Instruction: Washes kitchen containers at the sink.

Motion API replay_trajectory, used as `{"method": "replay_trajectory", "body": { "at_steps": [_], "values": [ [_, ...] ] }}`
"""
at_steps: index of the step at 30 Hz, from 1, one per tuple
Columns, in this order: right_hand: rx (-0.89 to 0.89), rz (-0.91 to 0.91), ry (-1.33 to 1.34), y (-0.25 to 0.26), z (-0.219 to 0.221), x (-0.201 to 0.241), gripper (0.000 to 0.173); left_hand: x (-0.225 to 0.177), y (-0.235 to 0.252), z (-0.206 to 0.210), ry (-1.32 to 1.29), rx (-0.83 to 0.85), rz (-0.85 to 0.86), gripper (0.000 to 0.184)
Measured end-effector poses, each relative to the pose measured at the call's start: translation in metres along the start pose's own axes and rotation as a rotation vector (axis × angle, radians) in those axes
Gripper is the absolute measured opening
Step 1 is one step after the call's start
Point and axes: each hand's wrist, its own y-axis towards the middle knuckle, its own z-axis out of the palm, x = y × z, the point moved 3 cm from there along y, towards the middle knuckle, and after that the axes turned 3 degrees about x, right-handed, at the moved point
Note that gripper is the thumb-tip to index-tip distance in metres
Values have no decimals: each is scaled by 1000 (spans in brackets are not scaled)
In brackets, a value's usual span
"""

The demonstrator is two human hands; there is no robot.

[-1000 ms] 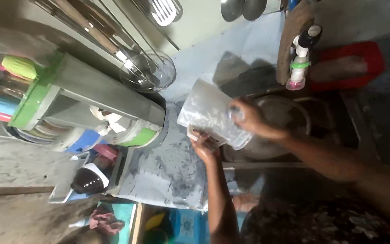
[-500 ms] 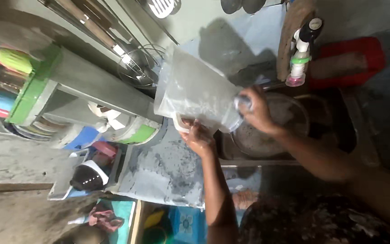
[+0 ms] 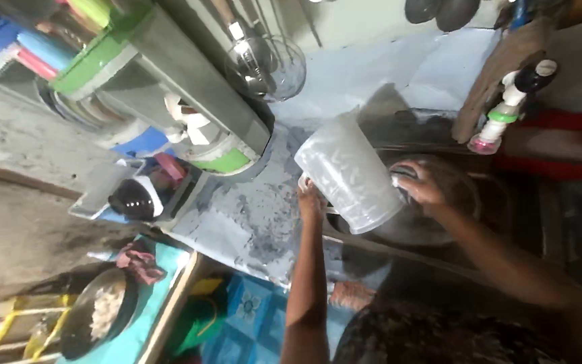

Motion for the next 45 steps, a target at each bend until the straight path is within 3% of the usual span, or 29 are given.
{"method": "replay_trajectory", "body": {
  "at_steps": [3,6,9,11,13,16,18,22,23,25,28,30,34,36,38,41,43,45],
  "values": [
    [23,-24,-111,-31,7,-5,34,13,-7,-8,179,12,-71,39],
    [97,111,-234,-56,18,-6,38,29,-7,-23,335,130,-121,51],
    [181,89,-362,-66,30,-16,38,59,8,-34,509,182,-123,48],
    [179,-162,-448,-70,45,-13,33,76,16,-36,601,213,-145,45],
    [182,-533,-512,-70,67,-5,25,86,22,-32,682,234,-160,43],
    [300,-716,-589,-44,91,2,20,88,27,-22,804,269,-129,41],
    [264,-678,-629,-2,86,2,23,81,30,-13,892,290,-96,40],
    [13,-336,-696,95,45,7,33,65,28,11,949,390,-68,44],
    [-10,-303,-699,96,42,5,33,65,27,15,993,405,-67,44],
    [108,-373,-733,56,58,4,34,67,30,24,1076,433,-62,44],
    [306,-686,-720,-24,96,8,22,75,35,32,1059,505,-60,43],
    [320,-714,-660,-13,94,8,20,81,40,29,1005,525,-72,42],
    [28,-260,-736,93,33,-3,32,93,47,19,928,503,-68,39],
    [-56,-176,-710,105,22,-9,35,79,26,12,938,499,-138,40],
    [-23,-427,-663,61,45,-11,34,62,-7,-4,944,504,-228,40],
    [209,-779,-592,-26,92,-1,20,63,-13,-8,925,505,-297,39],
    [226,-800,-556,-23,90,-7,18,68,-7,-9,896,509,-273,42],
    [-1,-746,-520,20,61,-24,21,71,-9,-12,885,469,-285,43]
  ]
}}
